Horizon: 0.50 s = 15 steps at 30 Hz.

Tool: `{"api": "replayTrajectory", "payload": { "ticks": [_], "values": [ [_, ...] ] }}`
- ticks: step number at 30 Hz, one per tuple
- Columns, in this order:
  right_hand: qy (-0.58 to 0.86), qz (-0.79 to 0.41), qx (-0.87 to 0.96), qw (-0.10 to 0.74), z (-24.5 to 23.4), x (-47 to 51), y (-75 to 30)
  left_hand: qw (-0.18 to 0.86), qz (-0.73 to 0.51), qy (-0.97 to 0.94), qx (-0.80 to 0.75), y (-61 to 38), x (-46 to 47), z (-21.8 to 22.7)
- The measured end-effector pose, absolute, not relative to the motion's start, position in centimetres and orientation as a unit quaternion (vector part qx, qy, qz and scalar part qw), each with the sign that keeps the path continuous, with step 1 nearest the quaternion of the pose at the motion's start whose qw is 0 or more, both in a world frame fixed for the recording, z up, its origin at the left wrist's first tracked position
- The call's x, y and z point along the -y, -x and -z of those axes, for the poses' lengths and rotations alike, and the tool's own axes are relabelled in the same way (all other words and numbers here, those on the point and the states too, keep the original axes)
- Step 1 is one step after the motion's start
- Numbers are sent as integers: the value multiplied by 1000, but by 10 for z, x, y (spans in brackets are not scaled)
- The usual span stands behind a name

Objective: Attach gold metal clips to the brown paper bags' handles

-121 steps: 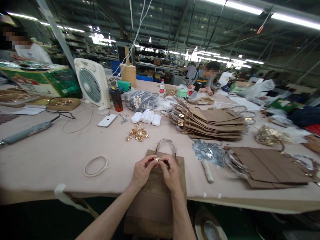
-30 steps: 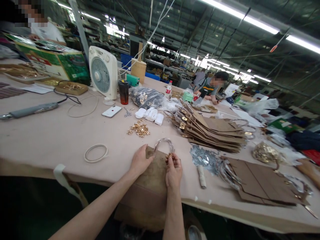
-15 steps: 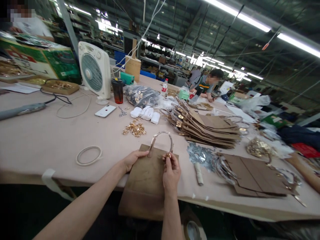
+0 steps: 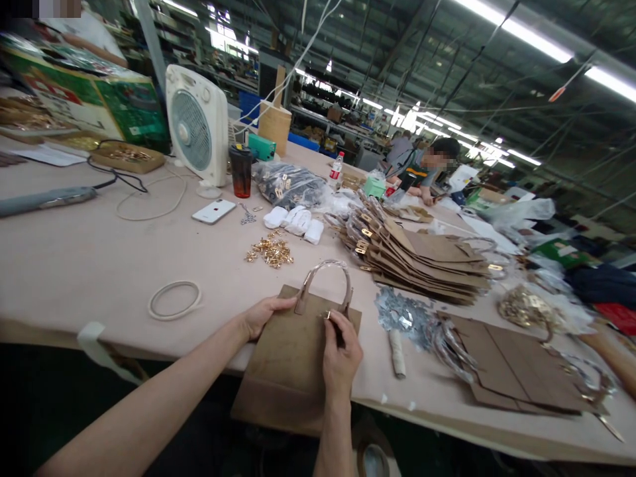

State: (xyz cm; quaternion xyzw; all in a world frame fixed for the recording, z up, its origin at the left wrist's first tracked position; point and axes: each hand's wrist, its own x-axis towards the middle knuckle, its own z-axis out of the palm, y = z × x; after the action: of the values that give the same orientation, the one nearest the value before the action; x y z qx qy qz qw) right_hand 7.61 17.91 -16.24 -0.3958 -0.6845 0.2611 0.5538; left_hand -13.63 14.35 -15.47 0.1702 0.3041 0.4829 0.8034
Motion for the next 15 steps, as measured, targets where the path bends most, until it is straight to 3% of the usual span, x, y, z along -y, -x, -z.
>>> {"api": "replayTrajectory", "payload": {
  "ticks": [7, 15],
  "values": [
    [393, -291, 686, 538, 163, -179, -77, 802, -474, -173, -320, 137, -145, 158],
    [374, -224, 739, 513, 161, -178, -77, 793, -489, -169, -322, 136, -143, 154]
  ]
}}
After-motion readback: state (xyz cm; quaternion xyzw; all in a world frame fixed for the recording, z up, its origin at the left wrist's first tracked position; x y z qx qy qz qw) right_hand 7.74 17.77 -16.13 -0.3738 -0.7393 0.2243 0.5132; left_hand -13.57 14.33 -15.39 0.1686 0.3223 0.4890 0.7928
